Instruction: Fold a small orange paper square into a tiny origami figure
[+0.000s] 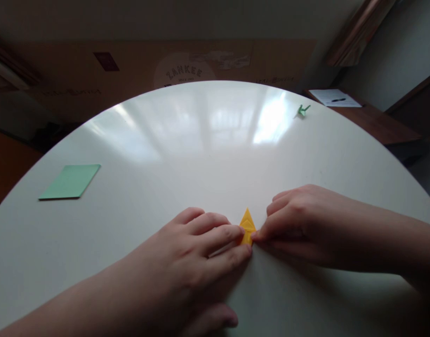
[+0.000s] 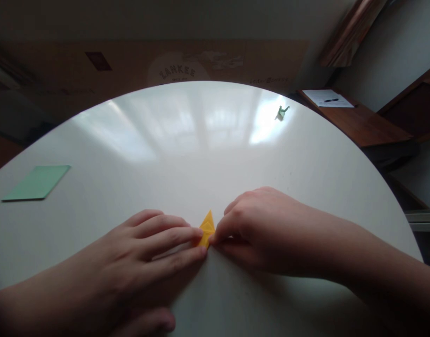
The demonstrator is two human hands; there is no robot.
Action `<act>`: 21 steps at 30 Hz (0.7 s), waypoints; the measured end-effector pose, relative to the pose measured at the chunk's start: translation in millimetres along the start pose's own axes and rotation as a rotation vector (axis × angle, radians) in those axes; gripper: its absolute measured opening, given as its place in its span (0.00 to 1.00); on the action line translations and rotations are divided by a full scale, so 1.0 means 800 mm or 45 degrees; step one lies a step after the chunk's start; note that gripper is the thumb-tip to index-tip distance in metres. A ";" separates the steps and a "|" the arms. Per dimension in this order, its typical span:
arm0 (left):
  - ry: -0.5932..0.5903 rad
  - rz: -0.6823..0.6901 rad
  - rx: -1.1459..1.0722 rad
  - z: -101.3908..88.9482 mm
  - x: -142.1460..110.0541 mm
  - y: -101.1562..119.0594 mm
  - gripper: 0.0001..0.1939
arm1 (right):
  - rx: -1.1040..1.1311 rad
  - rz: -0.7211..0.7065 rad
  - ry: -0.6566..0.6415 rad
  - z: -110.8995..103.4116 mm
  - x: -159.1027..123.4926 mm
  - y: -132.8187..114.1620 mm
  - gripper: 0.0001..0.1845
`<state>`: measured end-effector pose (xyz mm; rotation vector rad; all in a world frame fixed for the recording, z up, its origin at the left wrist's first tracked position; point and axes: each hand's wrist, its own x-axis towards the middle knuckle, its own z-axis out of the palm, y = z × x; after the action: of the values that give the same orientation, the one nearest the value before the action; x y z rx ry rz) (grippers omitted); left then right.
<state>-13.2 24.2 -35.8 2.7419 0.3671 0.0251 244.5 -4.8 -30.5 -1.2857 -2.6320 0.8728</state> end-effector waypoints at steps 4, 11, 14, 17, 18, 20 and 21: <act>0.017 0.005 0.044 0.001 0.000 0.003 0.22 | 0.018 -0.013 0.019 0.000 0.000 0.004 0.09; 0.018 0.022 0.046 0.002 -0.001 0.003 0.19 | -0.025 -0.035 0.095 -0.003 -0.004 0.010 0.09; 0.004 0.009 0.046 0.002 -0.003 0.002 0.21 | 0.044 -0.087 0.187 -0.002 -0.003 0.008 0.10; -0.006 0.001 0.053 0.001 -0.003 0.002 0.23 | 0.096 -0.076 0.261 0.004 0.000 0.004 0.08; 0.002 0.004 0.064 0.001 -0.003 0.004 0.24 | 0.085 -0.048 0.266 0.007 0.002 0.003 0.06; 0.040 0.006 0.112 0.002 -0.002 0.010 0.27 | 0.034 0.021 0.267 0.013 0.005 0.001 0.03; 0.067 0.004 0.148 0.003 -0.002 0.014 0.28 | 0.009 0.049 0.272 0.015 0.007 0.001 0.02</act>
<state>-11.3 12.8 -34.2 2.8611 0.3907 0.0791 237.3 -5.8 -42.0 -1.3497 -2.4454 0.7054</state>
